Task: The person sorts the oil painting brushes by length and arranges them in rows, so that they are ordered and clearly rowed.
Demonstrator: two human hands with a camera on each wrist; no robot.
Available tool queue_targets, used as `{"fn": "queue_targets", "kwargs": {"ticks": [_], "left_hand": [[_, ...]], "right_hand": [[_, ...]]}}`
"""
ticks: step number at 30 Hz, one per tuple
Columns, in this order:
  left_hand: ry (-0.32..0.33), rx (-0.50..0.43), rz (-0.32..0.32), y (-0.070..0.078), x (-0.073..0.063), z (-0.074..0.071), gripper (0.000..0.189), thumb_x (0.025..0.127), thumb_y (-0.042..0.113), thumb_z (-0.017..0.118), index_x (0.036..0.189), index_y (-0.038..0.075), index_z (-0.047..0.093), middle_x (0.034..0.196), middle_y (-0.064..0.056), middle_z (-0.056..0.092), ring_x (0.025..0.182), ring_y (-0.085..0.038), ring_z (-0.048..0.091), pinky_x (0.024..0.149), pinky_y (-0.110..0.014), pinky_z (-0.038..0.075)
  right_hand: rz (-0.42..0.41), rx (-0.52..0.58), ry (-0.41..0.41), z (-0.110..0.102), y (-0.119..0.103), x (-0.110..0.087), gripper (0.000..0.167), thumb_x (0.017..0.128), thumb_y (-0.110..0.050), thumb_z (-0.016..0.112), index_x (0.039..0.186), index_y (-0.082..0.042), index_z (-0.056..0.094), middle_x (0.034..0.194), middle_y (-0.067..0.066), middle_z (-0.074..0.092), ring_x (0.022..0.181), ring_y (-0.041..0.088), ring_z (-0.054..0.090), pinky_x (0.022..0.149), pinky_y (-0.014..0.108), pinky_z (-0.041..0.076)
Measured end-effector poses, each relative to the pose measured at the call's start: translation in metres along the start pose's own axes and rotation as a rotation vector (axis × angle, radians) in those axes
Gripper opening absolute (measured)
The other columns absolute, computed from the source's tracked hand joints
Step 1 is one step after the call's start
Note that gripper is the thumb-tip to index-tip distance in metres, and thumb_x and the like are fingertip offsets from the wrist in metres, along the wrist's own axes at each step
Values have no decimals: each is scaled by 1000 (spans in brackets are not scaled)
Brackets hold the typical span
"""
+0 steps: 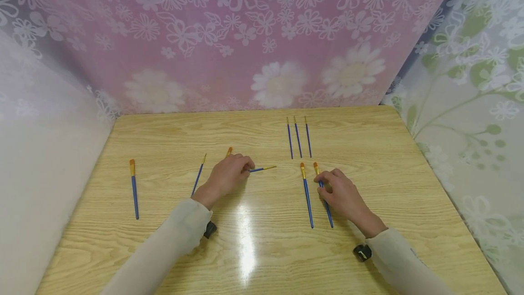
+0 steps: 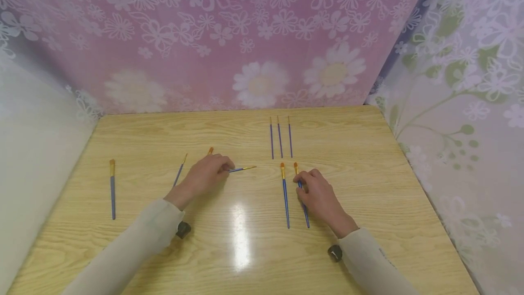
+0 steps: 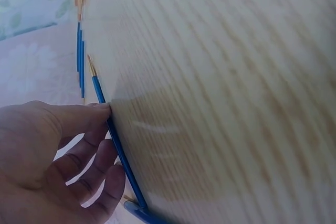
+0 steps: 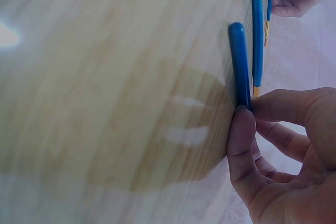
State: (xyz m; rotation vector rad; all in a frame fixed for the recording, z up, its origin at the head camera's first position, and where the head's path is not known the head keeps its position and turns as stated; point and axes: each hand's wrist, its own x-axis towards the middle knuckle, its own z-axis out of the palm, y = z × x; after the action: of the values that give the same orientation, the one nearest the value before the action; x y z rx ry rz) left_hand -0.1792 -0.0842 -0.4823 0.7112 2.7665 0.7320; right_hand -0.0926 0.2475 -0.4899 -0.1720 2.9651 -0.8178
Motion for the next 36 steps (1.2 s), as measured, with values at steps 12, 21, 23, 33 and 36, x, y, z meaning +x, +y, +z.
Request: {"fn": "queue_targets", "kwargs": {"ticks": [12,21,23,33,36], "left_hand": [[36,-6,20,3,3,2,18,107,6,68,121,10,79,111,-4,76,101,-21,69,89,-39,59],[68,-22,39,11,11,-2,21,109,9,66,127,12,78,113,-4,73,95,-18,67,81,-36,58],[60,-45,20,13,14,-3,22,111,10,64,129,12,77,115,-4,73,94,-17,65,80,-35,57],[29,-162,-13,17,31,-3,27,114,10,55,137,14,68,124,-8,78,90,-20,70,75,-35,54],[35,-173,2,18,36,-3,25,114,9,55,136,12,67,125,-11,77,95,-23,73,78,-37,57]], "right_hand": [[5,1,-6,-1,-1,-1,22,101,-7,73,123,-5,76,114,15,65,84,19,64,75,45,57],[-2,-3,-5,-1,-1,-1,22,102,-8,73,123,-5,75,115,15,65,85,19,64,76,46,57],[-2,-1,-5,-1,-2,-1,22,102,-7,73,123,-5,75,114,15,65,85,20,64,77,47,58],[0,4,-14,-2,-1,-1,22,102,-8,73,123,-5,75,115,15,65,85,20,65,76,46,58],[-1,9,-16,-2,-1,-1,22,102,-7,73,123,-5,75,115,16,65,85,20,66,76,46,58]]}}
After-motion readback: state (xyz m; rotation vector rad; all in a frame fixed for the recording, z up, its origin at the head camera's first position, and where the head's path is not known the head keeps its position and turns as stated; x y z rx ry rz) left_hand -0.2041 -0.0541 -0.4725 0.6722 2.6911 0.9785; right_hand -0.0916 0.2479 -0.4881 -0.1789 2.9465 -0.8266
